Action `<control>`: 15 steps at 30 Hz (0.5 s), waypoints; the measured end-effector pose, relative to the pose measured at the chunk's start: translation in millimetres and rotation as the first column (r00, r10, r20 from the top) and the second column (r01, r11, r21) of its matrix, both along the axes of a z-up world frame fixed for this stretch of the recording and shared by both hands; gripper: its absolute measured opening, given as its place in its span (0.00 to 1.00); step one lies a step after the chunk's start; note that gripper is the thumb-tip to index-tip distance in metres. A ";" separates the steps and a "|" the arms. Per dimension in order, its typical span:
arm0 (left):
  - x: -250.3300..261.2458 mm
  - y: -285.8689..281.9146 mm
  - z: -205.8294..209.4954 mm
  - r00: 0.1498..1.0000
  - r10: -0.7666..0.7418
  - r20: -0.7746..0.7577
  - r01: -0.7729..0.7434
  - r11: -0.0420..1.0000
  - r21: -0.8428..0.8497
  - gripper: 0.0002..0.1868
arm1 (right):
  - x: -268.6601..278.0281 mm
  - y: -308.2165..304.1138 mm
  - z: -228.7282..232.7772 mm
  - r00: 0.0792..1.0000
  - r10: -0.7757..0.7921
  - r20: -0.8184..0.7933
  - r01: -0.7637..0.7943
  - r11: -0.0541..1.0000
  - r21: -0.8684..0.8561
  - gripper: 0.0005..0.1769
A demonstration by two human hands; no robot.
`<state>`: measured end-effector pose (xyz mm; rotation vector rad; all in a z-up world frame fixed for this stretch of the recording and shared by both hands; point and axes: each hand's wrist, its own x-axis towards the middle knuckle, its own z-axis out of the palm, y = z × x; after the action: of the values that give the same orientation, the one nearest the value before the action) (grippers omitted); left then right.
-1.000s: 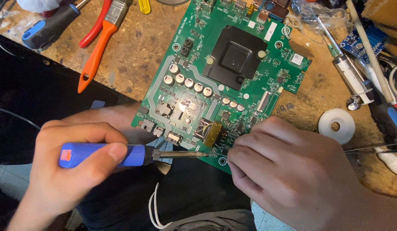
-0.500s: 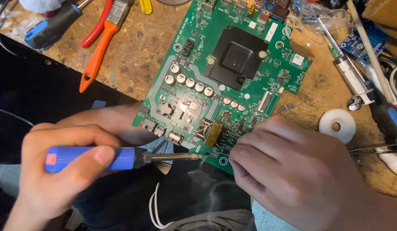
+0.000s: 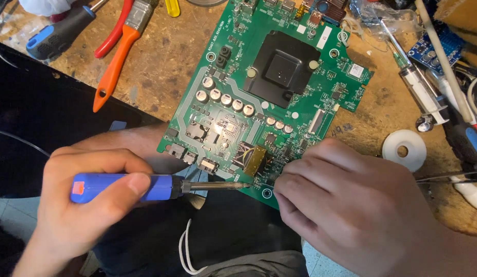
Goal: Soldering connector pins onto a printed circuit board using a soldering iron and tweezers.
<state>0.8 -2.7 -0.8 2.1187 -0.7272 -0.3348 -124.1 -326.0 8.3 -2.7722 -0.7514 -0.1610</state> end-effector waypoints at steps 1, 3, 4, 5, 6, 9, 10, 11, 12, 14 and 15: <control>0.3 0.5 -0.4 1.000 -0.001 -0.002 0.001 1.000 0.004 0.18 | -1.1 -0.3 -1.2 1.000 -0.002 -0.005 0.002 1.000 -0.008 0.06; 0.6 -0.1 -0.4 1.000 -0.002 -0.005 0.002 1.000 0.006 0.18 | -1.3 -0.3 -0.8 1.000 -0.004 -0.011 0.004 1.000 -0.016 0.06; 0.8 -0.8 0.4 1.000 -0.006 -0.003 0.006 1.000 0.003 0.18 | -0.2 0.4 0.9 1.000 -0.003 0.002 0.003 1.000 -0.006 0.06; 0.9 -1.5 1.3 1.000 -0.010 -0.002 0.010 1.000 -0.001 0.18 | 0.9 1.1 2.7 1.000 -0.002 0.015 0.002 1.000 0.005 0.07; 1.0 -0.8 0.6 1.000 -0.009 -0.002 0.009 1.000 -0.001 0.18 | 0.8 1.1 2.1 1.000 -0.002 0.015 0.002 1.000 0.005 0.07; 1.1 -0.2 -0.4 1.000 -0.005 -0.012 0.005 1.000 -0.007 0.18 | 0.4 1.0 0.9 1.000 -0.012 0.001 0.012 1.000 -0.007 0.08; 1.0 -0.7 0.0 1.000 -0.004 -0.017 0.004 1.000 -0.010 0.18 | 0.4 0.9 0.9 1.000 -0.006 0.006 0.006 1.000 -0.007 0.07; 1.0 -1.2 0.5 1.000 -0.003 -0.022 0.003 1.000 -0.013 0.17 | 0.4 0.8 0.8 1.000 0.000 0.012 0.000 1.000 -0.008 0.07; 0.8 -0.9 0.2 1.000 -0.003 -0.022 0.003 1.000 -0.013 0.17 | -0.3 0.8 0.2 1.000 0.000 0.011 0.000 1.000 -0.008 0.07; 0.5 -0.3 -0.3 1.000 0.000 -0.025 0.000 1.000 -0.010 0.18 | -1.5 0.8 -1.1 0.999 -0.031 -0.012 0.031 1.000 -0.001 0.07; 0.4 -0.4 -0.4 1.000 0.000 -0.025 0.000 1.000 -0.011 0.18 | 0.0 1.6 1.0 0.999 -0.031 -0.012 0.031 1.000 -0.002 0.07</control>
<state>1.2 -3.1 -1.2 2.1009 -0.7133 -0.3563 -124.1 -324.4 9.3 -2.7846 -0.7068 -0.1498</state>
